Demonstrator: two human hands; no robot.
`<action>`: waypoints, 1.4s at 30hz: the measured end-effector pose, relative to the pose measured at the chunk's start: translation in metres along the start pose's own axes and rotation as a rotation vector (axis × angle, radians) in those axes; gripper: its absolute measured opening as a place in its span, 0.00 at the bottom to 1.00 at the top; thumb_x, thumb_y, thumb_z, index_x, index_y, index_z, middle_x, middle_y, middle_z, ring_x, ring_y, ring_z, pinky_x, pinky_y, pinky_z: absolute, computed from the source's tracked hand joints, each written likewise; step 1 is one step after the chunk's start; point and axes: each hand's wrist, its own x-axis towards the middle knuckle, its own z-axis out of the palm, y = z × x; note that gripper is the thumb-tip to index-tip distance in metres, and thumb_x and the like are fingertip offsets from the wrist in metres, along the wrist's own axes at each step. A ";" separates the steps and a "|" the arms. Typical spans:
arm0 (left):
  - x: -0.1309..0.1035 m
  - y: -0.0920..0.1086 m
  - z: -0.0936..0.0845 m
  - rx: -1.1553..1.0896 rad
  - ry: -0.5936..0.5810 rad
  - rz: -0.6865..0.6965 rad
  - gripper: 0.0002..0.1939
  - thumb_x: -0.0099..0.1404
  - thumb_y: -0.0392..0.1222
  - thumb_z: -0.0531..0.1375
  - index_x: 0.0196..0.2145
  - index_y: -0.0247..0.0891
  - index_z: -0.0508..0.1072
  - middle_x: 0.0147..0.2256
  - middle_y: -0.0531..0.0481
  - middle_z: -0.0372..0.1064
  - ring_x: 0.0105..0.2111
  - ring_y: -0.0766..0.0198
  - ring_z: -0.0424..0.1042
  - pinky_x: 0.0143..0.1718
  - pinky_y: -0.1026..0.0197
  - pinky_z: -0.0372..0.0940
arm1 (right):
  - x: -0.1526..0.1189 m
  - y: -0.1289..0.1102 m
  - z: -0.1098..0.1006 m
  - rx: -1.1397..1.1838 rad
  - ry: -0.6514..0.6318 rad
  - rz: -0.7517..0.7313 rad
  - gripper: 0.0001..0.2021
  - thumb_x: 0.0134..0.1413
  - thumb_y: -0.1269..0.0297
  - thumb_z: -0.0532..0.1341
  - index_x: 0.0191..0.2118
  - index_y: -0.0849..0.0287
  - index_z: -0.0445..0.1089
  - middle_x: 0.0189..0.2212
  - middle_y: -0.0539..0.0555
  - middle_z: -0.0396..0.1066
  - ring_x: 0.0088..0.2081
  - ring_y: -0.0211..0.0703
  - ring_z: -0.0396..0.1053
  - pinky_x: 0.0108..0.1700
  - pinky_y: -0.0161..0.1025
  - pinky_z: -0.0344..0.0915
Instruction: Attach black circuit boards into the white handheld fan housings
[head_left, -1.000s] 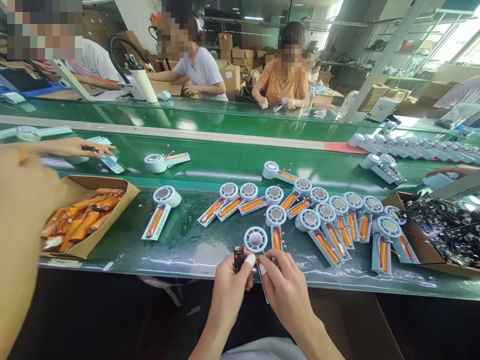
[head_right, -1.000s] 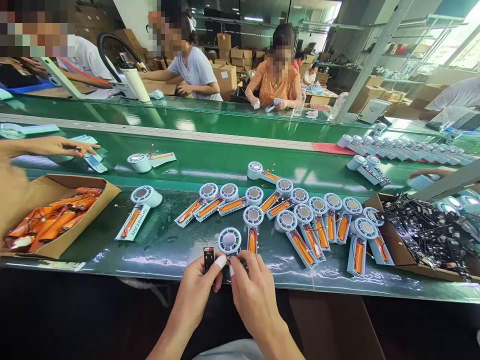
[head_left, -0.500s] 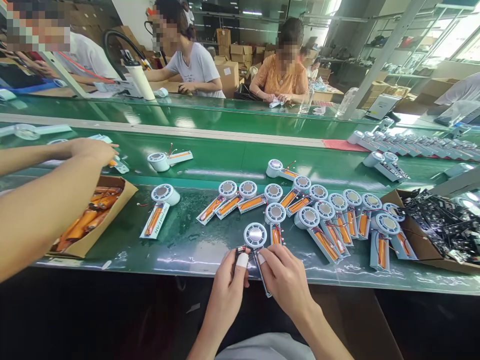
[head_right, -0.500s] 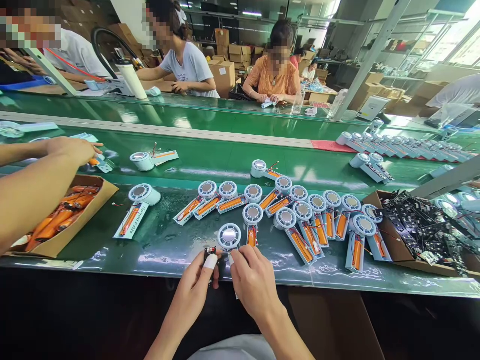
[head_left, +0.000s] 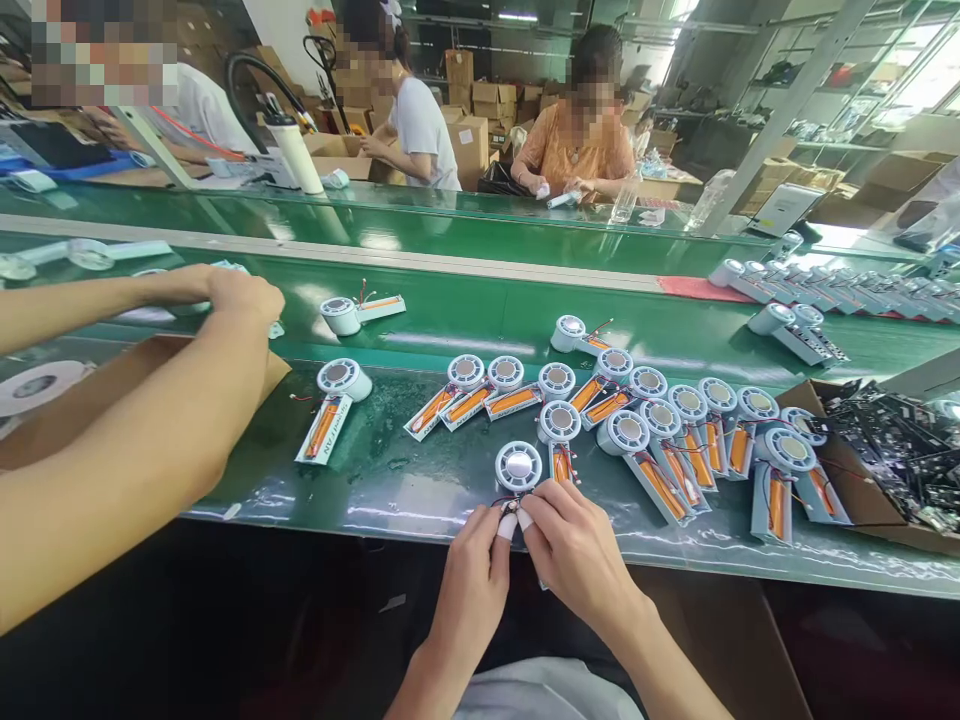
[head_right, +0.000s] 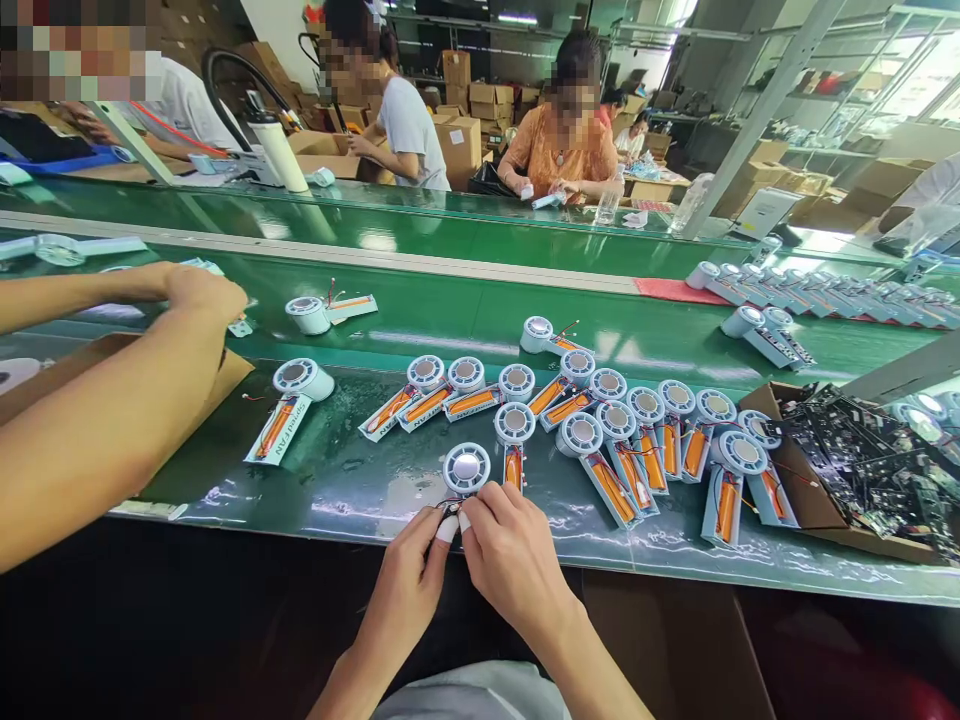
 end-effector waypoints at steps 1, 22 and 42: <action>-0.001 -0.001 0.001 0.046 0.000 0.020 0.16 0.73 0.38 0.46 0.38 0.40 0.74 0.36 0.44 0.73 0.36 0.54 0.75 0.38 0.55 0.71 | 0.001 -0.001 -0.001 -0.019 -0.024 0.000 0.12 0.66 0.73 0.51 0.34 0.56 0.69 0.30 0.53 0.68 0.30 0.44 0.62 0.32 0.40 0.58; 0.007 -0.001 -0.017 0.004 -0.093 0.085 0.15 0.72 0.35 0.47 0.43 0.40 0.74 0.38 0.45 0.73 0.39 0.56 0.75 0.41 0.57 0.69 | 0.005 0.013 -0.012 0.043 -0.177 -0.063 0.11 0.67 0.75 0.52 0.38 0.59 0.70 0.32 0.53 0.70 0.30 0.42 0.67 0.32 0.37 0.61; 0.011 0.010 -0.009 -0.205 -0.061 -0.214 0.16 0.71 0.51 0.49 0.32 0.40 0.69 0.30 0.49 0.70 0.32 0.56 0.70 0.36 0.58 0.64 | 0.001 0.017 -0.002 0.064 -0.019 -0.189 0.13 0.69 0.74 0.50 0.38 0.59 0.71 0.30 0.54 0.71 0.30 0.43 0.63 0.33 0.38 0.59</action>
